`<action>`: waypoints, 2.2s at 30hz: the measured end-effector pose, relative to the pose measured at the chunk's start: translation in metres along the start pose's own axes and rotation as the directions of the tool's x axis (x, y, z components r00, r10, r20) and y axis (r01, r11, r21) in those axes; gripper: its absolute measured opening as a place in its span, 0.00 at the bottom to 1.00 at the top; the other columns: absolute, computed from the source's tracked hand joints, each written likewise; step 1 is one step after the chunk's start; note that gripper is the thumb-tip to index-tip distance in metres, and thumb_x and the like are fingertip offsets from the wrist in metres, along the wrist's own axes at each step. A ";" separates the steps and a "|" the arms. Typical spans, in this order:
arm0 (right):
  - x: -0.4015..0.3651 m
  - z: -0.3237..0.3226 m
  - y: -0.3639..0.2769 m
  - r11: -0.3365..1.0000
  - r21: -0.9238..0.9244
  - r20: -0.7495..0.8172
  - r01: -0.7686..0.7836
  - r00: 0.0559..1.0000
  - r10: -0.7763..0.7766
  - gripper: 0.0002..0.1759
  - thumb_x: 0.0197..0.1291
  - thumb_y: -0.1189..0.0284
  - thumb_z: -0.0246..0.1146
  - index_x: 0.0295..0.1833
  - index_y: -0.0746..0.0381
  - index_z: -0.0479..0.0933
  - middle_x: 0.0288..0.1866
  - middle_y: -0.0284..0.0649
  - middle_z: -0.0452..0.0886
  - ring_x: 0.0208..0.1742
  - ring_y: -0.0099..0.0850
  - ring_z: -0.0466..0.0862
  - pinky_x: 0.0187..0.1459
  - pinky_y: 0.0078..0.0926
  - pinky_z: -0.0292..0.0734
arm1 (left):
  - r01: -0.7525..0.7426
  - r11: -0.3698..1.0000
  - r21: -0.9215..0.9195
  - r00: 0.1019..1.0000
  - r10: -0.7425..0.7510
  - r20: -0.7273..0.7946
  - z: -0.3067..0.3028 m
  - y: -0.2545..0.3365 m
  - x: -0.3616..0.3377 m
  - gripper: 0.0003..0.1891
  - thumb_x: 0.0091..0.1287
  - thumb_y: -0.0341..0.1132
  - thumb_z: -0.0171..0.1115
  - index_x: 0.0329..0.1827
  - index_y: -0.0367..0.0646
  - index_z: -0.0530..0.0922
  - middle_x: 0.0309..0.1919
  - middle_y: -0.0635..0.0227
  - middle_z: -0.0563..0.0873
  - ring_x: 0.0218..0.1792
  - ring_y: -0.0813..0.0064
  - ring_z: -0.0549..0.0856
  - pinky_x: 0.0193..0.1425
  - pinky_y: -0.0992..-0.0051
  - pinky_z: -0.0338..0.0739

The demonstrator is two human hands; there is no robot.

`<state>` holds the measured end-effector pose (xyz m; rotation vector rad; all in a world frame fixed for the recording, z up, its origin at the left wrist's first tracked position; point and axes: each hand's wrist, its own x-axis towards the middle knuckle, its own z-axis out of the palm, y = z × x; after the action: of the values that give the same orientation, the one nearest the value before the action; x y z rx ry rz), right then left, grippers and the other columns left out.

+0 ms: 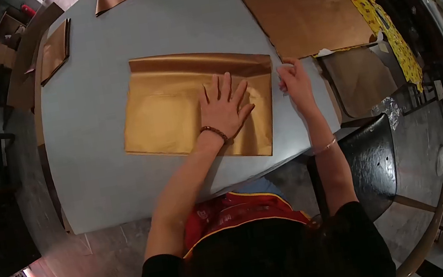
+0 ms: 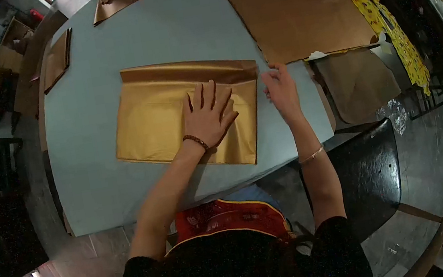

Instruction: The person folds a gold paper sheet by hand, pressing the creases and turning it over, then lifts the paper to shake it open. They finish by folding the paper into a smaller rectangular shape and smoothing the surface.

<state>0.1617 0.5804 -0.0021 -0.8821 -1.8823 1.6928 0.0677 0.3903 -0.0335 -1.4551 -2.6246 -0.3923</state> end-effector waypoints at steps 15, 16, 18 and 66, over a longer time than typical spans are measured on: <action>0.065 0.010 0.011 0.681 0.565 0.285 -0.465 0.885 0.368 0.23 0.63 0.73 0.59 0.63 0.57 0.65 0.31 0.29 0.72 0.29 0.19 0.71 0.26 0.17 0.64 | 0.012 1.000 -0.011 1.000 -0.012 0.010 -0.006 0.001 0.002 0.31 0.68 0.60 0.47 0.72 0.61 0.62 0.72 0.60 0.61 0.73 0.54 0.55 0.71 0.43 0.46; 0.062 0.010 0.005 0.759 0.494 0.235 -0.424 0.906 0.353 0.22 0.63 0.73 0.59 0.63 0.57 0.67 0.33 0.30 0.73 0.30 0.20 0.73 0.28 0.19 0.66 | 0.014 1.000 -0.011 1.000 -0.014 0.010 -0.006 0.000 0.001 0.31 0.68 0.60 0.47 0.72 0.61 0.62 0.72 0.60 0.61 0.73 0.54 0.55 0.71 0.43 0.46; 0.057 0.012 0.003 0.826 0.415 0.189 -0.381 0.925 0.331 0.21 0.63 0.73 0.59 0.62 0.58 0.68 0.35 0.32 0.74 0.32 0.22 0.74 0.29 0.20 0.69 | 0.010 1.000 -0.011 1.000 -0.010 0.009 -0.005 0.000 0.001 0.31 0.67 0.60 0.47 0.72 0.60 0.62 0.72 0.60 0.61 0.73 0.53 0.55 0.71 0.43 0.46; 0.013 0.065 0.005 0.165 -0.680 0.661 0.714 0.695 -0.283 0.48 0.54 0.36 0.54 0.72 0.57 0.59 0.76 0.44 0.53 0.78 0.46 0.47 0.71 0.60 0.34 | 0.440 0.896 0.062 0.893 -0.429 -0.137 0.000 -0.106 0.050 0.35 0.69 0.59 0.44 0.73 0.47 0.59 0.73 0.60 0.58 0.74 0.58 0.54 0.73 0.50 0.47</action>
<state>0.1076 0.5444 -0.0176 -0.0324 -3.0032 0.1892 -0.0487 0.3770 -0.0403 -0.7756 -2.8105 -0.3771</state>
